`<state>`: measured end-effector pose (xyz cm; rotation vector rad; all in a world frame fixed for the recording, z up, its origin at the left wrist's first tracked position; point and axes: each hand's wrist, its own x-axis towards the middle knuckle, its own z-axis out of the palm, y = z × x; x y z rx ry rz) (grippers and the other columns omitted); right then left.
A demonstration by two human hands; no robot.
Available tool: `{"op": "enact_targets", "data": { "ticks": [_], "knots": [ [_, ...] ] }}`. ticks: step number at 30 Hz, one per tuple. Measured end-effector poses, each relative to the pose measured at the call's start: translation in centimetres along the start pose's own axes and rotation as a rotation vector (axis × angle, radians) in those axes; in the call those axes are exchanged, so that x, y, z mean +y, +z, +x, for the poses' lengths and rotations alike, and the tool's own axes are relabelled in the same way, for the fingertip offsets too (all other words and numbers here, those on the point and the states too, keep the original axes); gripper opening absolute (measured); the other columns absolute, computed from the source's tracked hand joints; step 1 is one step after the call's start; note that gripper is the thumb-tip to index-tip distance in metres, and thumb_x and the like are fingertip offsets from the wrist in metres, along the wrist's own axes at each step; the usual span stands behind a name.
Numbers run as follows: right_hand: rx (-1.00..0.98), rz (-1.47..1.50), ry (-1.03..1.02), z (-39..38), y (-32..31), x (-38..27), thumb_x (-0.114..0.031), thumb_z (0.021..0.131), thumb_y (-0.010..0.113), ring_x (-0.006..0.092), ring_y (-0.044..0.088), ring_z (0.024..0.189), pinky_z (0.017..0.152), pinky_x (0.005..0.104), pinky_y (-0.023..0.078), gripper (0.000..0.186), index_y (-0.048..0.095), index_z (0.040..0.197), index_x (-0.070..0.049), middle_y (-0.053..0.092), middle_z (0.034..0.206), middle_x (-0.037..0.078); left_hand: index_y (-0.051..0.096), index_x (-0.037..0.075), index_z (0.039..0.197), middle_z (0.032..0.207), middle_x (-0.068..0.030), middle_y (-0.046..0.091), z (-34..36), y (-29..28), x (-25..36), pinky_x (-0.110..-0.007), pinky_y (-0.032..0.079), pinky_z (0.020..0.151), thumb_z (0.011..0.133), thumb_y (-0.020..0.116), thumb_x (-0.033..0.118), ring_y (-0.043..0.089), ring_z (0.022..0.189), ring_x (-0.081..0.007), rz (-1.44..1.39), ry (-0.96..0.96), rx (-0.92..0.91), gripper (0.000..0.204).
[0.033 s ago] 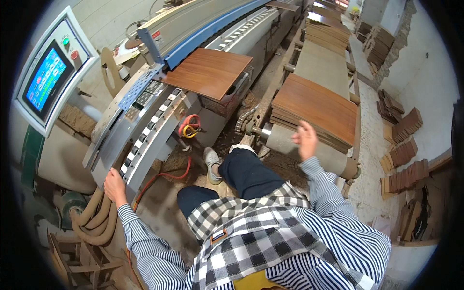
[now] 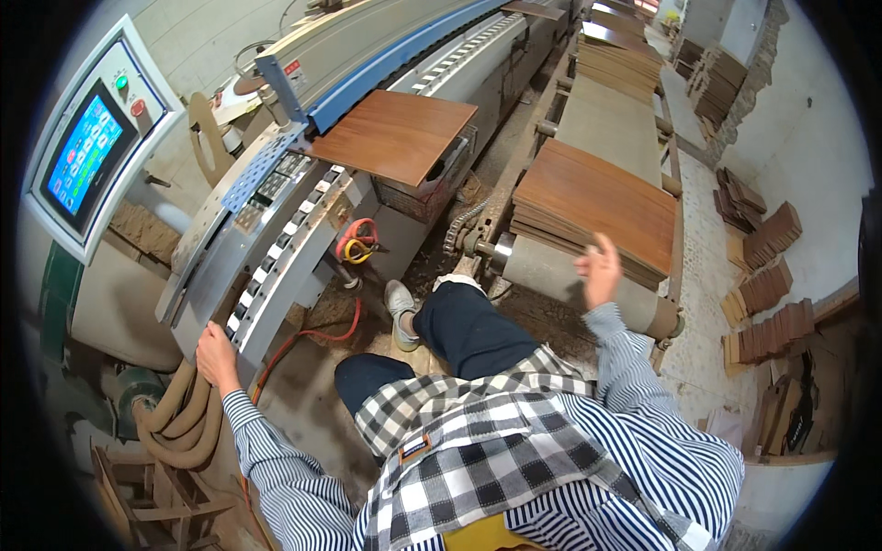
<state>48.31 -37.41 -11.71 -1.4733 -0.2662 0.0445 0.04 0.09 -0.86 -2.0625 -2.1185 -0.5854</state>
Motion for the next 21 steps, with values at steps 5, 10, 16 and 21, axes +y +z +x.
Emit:
{"op": "enact_targets", "data": {
  "ticks": [5,10,16,21],
  "knots": [
    [0.572,-0.229,0.054,3.2,-12.6,-0.3,-0.024,0.089,0.051,0.0083,0.05,0.05,0.047,0.02,0.042,0.055,0.03,0.135,-0.003,0.061,0.063,0.005,0.064,0.004,0.091,0.086,-0.021,0.062,0.5,0.8,-0.5,-0.05,0.043,0.069,0.089,0.032,0.039,0.058,0.079,-0.0397,0.008,0.026,0.019,0.047],
    [0.489,-0.145,0.061,4.2,-14.4,2.0,-0.025,0.086,0.056,0.0096,0.053,0.051,0.046,0.02,0.043,0.04,0.053,0.115,0.002,0.062,0.071,0.006,0.064,0.004,0.092,0.086,-0.0216,0.062,0.6,0.9,-0.6,-0.049,0.043,0.069,0.089,0.033,0.039,0.058,0.079,-0.04,-0.005,0.026,0.019,0.047],
    [0.478,0.063,0.17,3.1,-13.5,3.7,-0.014,0.082,0.062,0.0074,0.049,0.048,0.041,0.0192,0.039,0.019,0.053,0.096,-0.003,0.058,0.073,0.004,0.065,0.004,0.091,0.087,-0.0218,0.062,0.4,0.6,-0.2,-0.049,0.044,0.07,0.088,0.035,0.039,0.058,0.081,-0.0397,-0.016,-0.017,0.012,0.046],
    [0.073,0.414,0.363,-2.4,-10.7,1.5,-0.01,0.079,0.056,0.0136,0.054,0.052,0.046,0.0245,0.043,0.014,0.052,0.092,-0.006,0.057,0.068,0.005,0.065,0.004,0.09,0.086,-0.0222,0.062,0.5,0.5,-0.5,-0.049,0.044,0.071,0.088,0.035,0.039,0.058,0.081,-0.0397,-0.028,-0.015,0.007,0.046]
  ]
}}
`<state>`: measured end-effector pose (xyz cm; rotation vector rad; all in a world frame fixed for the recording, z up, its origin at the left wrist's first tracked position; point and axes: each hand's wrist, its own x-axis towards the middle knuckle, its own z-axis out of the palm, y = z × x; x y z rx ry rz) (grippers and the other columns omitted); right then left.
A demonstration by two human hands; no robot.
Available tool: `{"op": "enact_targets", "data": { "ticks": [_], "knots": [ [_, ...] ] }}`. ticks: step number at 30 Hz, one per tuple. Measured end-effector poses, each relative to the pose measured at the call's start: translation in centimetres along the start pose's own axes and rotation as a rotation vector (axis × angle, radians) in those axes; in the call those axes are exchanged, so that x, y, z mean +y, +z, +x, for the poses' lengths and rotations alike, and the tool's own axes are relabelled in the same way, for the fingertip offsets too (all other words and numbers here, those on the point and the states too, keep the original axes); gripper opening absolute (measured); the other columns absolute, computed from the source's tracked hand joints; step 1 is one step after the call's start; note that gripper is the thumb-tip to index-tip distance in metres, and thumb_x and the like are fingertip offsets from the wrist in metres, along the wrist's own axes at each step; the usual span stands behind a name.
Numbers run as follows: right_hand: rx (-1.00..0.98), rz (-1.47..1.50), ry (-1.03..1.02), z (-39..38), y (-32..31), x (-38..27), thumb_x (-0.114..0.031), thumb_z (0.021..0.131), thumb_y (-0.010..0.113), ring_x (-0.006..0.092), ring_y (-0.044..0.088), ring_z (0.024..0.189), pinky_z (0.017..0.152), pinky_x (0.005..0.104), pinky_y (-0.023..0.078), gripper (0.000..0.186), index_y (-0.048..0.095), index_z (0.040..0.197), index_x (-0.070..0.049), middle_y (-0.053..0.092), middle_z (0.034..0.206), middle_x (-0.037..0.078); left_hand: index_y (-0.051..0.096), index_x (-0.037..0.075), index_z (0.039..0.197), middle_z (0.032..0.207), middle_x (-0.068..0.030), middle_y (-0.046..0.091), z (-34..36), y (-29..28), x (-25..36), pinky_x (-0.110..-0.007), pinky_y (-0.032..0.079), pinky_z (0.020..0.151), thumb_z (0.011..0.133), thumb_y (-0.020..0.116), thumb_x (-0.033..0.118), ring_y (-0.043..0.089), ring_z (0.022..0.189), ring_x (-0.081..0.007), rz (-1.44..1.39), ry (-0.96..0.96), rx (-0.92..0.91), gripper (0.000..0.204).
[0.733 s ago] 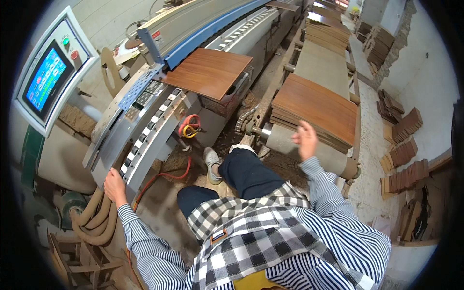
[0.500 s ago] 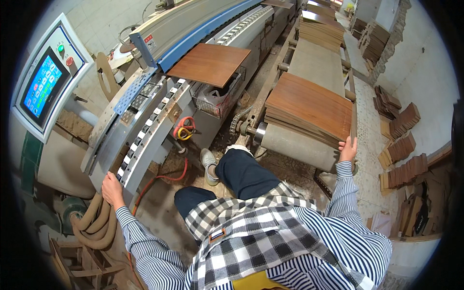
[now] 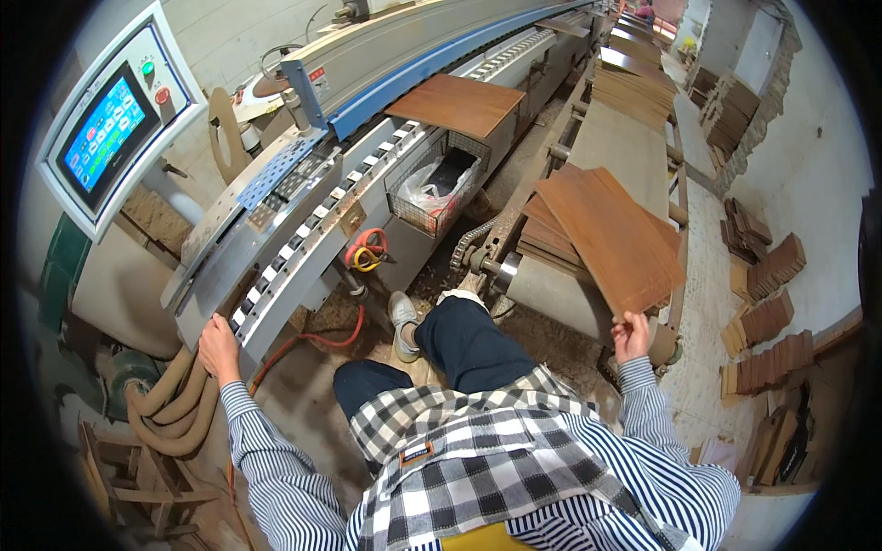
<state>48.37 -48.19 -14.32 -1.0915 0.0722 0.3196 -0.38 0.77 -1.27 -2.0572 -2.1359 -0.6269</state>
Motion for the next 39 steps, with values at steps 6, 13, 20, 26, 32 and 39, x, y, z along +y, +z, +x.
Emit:
{"op": "enact_targets", "data": {
  "ticks": [6,13,20,26,32,39],
  "knots": [
    [-0.06,0.033,0.295,-0.7,4.1,0.3,-0.025,0.079,0.064,0.0165,0.057,0.066,0.057,0.0309,0.047,0.025,0.054,0.095,-0.009,0.059,0.076,0.003,0.065,0.004,0.085,0.086,-0.0208,0.062,-0.1,0.1,-0.5,-0.049,0.045,0.071,0.088,0.035,0.037,0.059,0.08,-0.0392,0.013,-0.01,0.016,0.045],
    [-0.251,0.07,0.184,-2.2,3.6,1.5,-0.01,0.076,0.064,0.0185,0.055,0.088,0.069,0.035,0.049,0.038,0.05,0.111,-0.009,0.057,0.099,0.004,0.066,0.004,0.078,0.078,-0.0219,0.062,-0.3,-0.4,0.4,-0.048,0.046,0.069,0.087,0.036,0.036,0.06,0.074,-0.0391,-0.042,-0.028,0.033,0.045],
    [-0.529,0.011,0.186,-6.3,10.0,0.3,-0.005,0.074,0.059,0.023,0.057,0.095,0.078,0.0346,0.049,0.042,0.048,0.114,0.0,0.058,0.105,0.008,0.065,0.004,0.072,0.074,-0.0211,0.062,-0.6,-0.8,-0.1,-0.046,0.046,0.067,0.087,0.04,0.033,0.06,0.07,-0.0382,-0.056,-0.038,0.079,0.041],
    [-0.799,-0.032,0.463,-8.3,20.1,3.4,-0.007,0.074,0.059,0.0235,0.06,0.086,0.073,0.0338,0.05,0.041,0.047,0.112,0.003,0.058,0.101,0.012,0.065,0.004,0.072,0.073,-0.021,0.062,-0.5,-0.9,0.1,-0.046,0.046,0.067,0.086,0.041,0.034,0.06,0.069,-0.0381,-0.067,-0.033,0.081,0.041],
    [-1.034,-0.043,0.664,-15.0,29.6,8.2,-0.009,0.078,0.062,0.0161,0.059,0.071,0.062,0.0302,0.05,0.035,0.049,0.109,-0.001,0.059,0.089,0.008,0.066,0.004,0.072,0.072,-0.0206,0.062,-0.7,-1.0,-0.2,-0.046,0.047,0.067,0.086,0.042,0.034,0.061,0.069,-0.0373,-0.065,-0.046,0.084,0.04],
    [-1.587,-0.177,0.906,-18.4,35.5,10.0,-0.01,0.081,0.062,0.0122,0.056,0.082,0.07,0.0234,0.048,0.038,0.05,0.115,0.0,0.059,0.108,0.011,0.065,0.004,0.071,0.071,-0.0209,0.062,-0.6,-0.7,0.0,-0.046,0.047,0.066,0.086,0.043,0.033,0.061,0.068,-0.0369,-0.061,-0.043,0.093,0.04]
  ]
}}
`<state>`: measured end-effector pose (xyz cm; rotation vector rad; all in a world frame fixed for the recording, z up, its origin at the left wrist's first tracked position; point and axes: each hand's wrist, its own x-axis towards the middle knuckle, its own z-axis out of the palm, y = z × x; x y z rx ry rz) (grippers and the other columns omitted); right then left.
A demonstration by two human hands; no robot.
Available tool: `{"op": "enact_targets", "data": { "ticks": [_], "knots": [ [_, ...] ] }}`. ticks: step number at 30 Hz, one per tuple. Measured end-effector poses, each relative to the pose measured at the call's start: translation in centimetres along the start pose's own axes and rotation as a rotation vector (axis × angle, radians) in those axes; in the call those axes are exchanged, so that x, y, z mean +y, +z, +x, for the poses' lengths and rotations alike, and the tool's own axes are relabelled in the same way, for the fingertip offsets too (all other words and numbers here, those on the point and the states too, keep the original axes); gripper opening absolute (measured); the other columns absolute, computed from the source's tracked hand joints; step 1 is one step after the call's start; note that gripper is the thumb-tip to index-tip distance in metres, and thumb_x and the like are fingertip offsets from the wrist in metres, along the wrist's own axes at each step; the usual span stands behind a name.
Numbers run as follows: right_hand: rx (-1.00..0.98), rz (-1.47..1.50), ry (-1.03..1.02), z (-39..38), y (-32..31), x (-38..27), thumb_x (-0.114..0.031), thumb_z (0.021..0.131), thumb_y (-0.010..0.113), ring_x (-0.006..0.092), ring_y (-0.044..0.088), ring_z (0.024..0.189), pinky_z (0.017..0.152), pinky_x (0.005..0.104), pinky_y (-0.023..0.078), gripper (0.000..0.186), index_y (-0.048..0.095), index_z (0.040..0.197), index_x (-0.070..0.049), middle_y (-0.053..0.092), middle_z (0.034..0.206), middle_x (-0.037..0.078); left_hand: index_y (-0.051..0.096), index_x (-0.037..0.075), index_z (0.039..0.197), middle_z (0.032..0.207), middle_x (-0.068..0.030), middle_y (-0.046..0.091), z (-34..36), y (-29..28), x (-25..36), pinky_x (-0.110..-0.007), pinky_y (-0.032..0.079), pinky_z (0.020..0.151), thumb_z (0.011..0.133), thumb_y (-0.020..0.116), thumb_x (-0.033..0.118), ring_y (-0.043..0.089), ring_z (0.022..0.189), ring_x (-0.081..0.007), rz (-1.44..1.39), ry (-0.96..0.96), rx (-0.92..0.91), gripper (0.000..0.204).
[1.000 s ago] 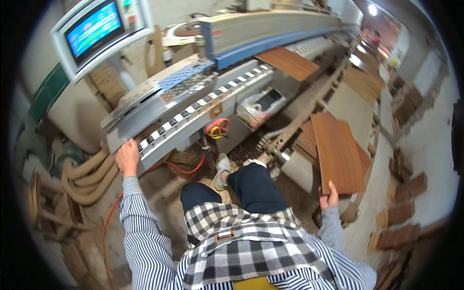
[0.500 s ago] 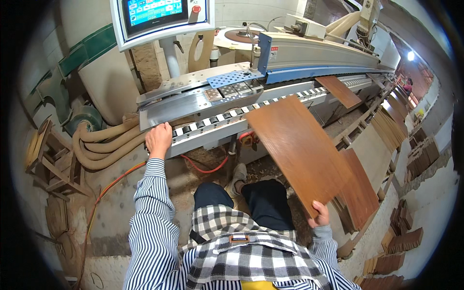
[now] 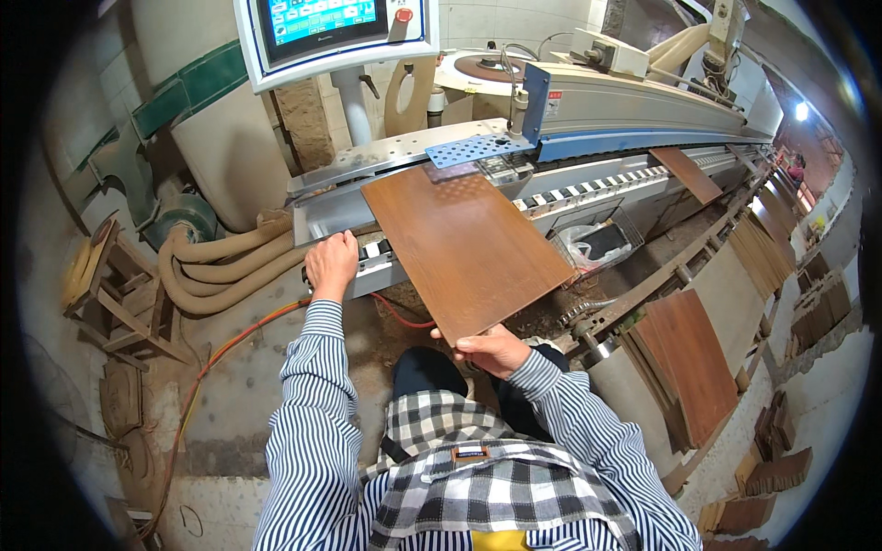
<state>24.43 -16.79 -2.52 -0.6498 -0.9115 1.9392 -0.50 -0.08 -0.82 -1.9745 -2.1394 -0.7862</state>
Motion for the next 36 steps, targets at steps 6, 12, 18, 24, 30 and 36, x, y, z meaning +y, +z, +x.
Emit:
{"op": "enact_targets", "data": {
  "ticks": [6,12,18,24,30,36],
  "knots": [
    [0.099,-0.19,-0.066,3.2,1.4,1.7,-0.018,0.084,0.061,0.017,0.062,0.082,0.062,0.0236,0.05,0.026,0.057,0.101,0.001,0.061,0.09,0.009,0.065,0.003,0.071,0.071,-0.0215,0.061,0.1,0.0,0.1,-0.046,0.046,0.067,0.086,0.042,0.032,0.06,0.069,-0.0374,-0.013,0.012,-0.012,0.04],
    [0.123,-0.153,-0.16,3.7,0.9,3.3,-0.018,0.086,0.058,0.015,0.063,0.074,0.056,0.022,0.049,0.022,0.058,0.096,0.002,0.061,0.083,0.008,0.065,0.003,0.072,0.073,-0.0216,0.062,-0.1,-0.5,0.5,-0.045,0.046,0.068,0.086,0.041,0.033,0.06,0.07,-0.038,0.003,-0.013,-0.039,0.041],
    [0.238,-0.191,-0.17,2.7,0.8,2.8,-0.019,0.087,0.057,0.0123,0.061,0.067,0.055,0.0208,0.047,0.023,0.059,0.091,0.004,0.062,0.078,0.009,0.065,0.003,0.074,0.075,-0.0212,0.062,-0.1,-0.4,0.5,-0.046,0.046,0.069,0.086,0.04,0.034,0.06,0.072,-0.0383,-0.001,-0.012,-0.046,0.041],
    [0.36,-0.227,-0.206,1.9,0.2,2.0,-0.022,0.087,0.056,0.0104,0.056,0.057,0.054,0.0208,0.045,0.026,0.06,0.087,0.004,0.064,0.071,0.01,0.066,0.003,0.076,0.077,-0.0217,0.062,-0.1,-0.7,0.7,-0.046,0.046,0.069,0.085,0.041,0.035,0.06,0.073,-0.0381,-0.006,-0.019,-0.045,0.041],
    [0.46,-0.255,-0.26,1.3,-1.4,1.6,-0.022,0.087,0.056,0.0118,0.056,0.054,0.052,0.0216,0.045,0.027,0.058,0.081,0.004,0.063,0.067,0.011,0.066,0.003,0.076,0.076,-0.0216,0.062,-0.1,-0.4,0.6,-0.047,0.046,0.068,0.085,0.041,0.034,0.06,0.072,-0.0384,0.011,0.005,-0.026,0.041],
    [0.559,-0.209,-0.354,0.7,-3.3,0.8,-0.021,0.086,0.058,0.013,0.056,0.053,0.048,0.0218,0.044,0.026,0.056,0.077,0.003,0.061,0.064,0.011,0.066,0.004,0.076,0.076,-0.0216,0.062,0.0,-0.2,0.4,-0.047,0.046,0.068,0.085,0.041,0.034,0.06,0.072,-0.0385,0.031,0.013,-0.02,0.04]
  ]
}}
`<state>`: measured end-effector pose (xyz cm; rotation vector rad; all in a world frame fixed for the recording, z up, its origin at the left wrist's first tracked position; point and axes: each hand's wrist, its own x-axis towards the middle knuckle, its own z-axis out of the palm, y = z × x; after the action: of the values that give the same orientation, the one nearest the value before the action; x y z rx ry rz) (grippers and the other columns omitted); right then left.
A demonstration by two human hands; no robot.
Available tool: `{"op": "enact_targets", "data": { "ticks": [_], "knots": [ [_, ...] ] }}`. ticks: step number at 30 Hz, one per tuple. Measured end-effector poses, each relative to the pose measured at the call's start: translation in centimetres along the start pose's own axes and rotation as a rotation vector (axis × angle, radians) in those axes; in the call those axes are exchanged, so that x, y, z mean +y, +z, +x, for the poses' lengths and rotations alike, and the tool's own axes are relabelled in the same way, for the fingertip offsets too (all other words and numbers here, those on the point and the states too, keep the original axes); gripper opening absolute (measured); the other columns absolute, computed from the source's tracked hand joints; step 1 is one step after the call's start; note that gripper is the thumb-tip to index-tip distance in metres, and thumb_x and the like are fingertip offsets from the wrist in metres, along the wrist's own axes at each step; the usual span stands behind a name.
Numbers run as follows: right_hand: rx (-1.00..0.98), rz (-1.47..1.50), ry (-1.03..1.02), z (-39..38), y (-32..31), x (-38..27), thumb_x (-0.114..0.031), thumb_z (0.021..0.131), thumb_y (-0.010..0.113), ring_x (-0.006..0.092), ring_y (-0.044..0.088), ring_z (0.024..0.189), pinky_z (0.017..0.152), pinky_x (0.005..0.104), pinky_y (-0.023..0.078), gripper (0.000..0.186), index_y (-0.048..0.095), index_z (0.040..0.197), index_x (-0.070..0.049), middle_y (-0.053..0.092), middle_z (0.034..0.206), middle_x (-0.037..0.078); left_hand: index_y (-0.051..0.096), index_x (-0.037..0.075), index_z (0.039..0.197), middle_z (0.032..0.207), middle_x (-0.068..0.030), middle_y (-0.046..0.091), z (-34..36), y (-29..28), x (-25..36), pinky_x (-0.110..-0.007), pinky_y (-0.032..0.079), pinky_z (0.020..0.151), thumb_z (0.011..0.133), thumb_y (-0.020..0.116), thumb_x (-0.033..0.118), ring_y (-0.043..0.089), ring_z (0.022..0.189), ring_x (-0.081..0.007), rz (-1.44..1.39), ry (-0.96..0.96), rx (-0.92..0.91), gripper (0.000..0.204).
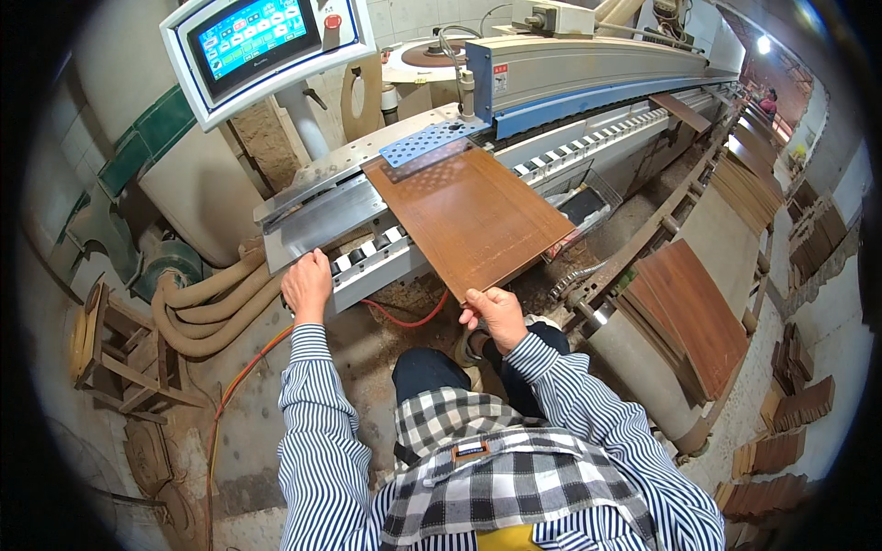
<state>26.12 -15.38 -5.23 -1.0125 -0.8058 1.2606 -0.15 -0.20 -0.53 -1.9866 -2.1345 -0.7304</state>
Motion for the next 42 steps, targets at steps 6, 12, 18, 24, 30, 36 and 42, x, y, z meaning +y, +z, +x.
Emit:
{"op": "enact_targets", "data": {
  "ticks": [6,12,18,24,30,36,42],
  "knots": [
    [0.105,-0.032,-0.079,0.9,-3.0,-1.3,-0.023,0.087,0.057,0.0124,0.056,0.053,0.049,0.0214,0.043,0.027,0.056,0.075,0.002,0.059,0.063,0.009,0.066,0.004,0.078,0.077,-0.0214,0.062,-0.1,-0.4,0.2,-0.047,0.046,0.069,0.086,0.04,0.034,0.06,0.073,-0.0385,-0.008,-0.021,-0.017,0.04],
    [0.307,-0.022,-0.151,2.2,-6.9,-2.8,-0.03,0.085,0.058,0.0088,0.051,0.05,0.048,0.0197,0.041,0.031,0.056,0.07,-0.003,0.058,0.061,0.004,0.067,0.006,0.083,0.081,-0.0211,0.062,0.2,0.4,0.5,-0.048,0.046,0.071,0.087,0.036,0.038,0.06,0.078,-0.0387,0.023,-0.032,-0.059,0.044],
    [0.475,0.164,-0.097,-2.1,-14.7,-3.3,-0.036,0.087,0.055,0.007,0.05,0.052,0.049,0.0199,0.042,0.032,0.057,0.082,-0.004,0.058,0.066,0.003,0.065,0.005,0.091,0.088,-0.0208,0.062,0.4,0.3,-0.3,-0.049,0.044,0.072,0.088,0.032,0.041,0.058,0.081,-0.0391,0.044,-0.002,-0.098,0.048],
    [0.994,0.146,-0.069,-20.1,-26.2,1.1,-0.044,0.085,0.054,0.0076,0.051,0.051,0.046,0.0175,0.041,0.041,0.057,0.09,-0.003,0.059,0.065,0.004,0.065,0.005,0.092,0.086,-0.0215,0.062,0.4,0.7,-0.2,-0.05,0.044,0.069,0.088,0.034,0.039,0.058,0.08,-0.0396,0.05,0.046,-0.08,0.046],
    [1.379,0.285,-0.206,-29.5,-31.5,-2.0,-0.058,0.079,0.053,0.0084,0.053,0.053,0.047,0.0202,0.042,0.057,0.054,0.1,-0.004,0.059,0.07,0.004,0.065,0.005,0.091,0.085,-0.0212,0.062,0.4,0.8,-0.5,-0.049,0.043,0.069,0.088,0.034,0.039,0.058,0.078,-0.04,0.064,0.028,-0.073,0.047],
    [1.368,0.303,-0.253,-29.6,-35.8,-1.9,-0.032,0.082,0.063,0.0089,0.055,0.053,0.044,0.0223,0.043,0.033,0.053,0.1,-0.006,0.061,0.071,0.006,0.064,0.004,0.091,0.087,-0.0215,0.062,0.5,1.1,-0.1,-0.049,0.044,0.07,0.088,0.034,0.039,0.058,0.08,-0.0398,0.028,0.052,-0.069,0.046],
    [0.913,0.272,-0.135,-32.5,-31.1,-0.6,-0.019,0.08,0.061,0.0167,0.058,0.062,0.055,0.0289,0.048,0.027,0.053,0.102,-0.004,0.062,0.081,0.009,0.065,0.005,0.091,0.088,-0.0213,0.062,0.6,1.4,-0.9,-0.049,0.044,0.07,0.088,0.034,0.039,0.058,0.081,-0.0394,0.044,0.045,-0.059,0.046]
  ]
}}
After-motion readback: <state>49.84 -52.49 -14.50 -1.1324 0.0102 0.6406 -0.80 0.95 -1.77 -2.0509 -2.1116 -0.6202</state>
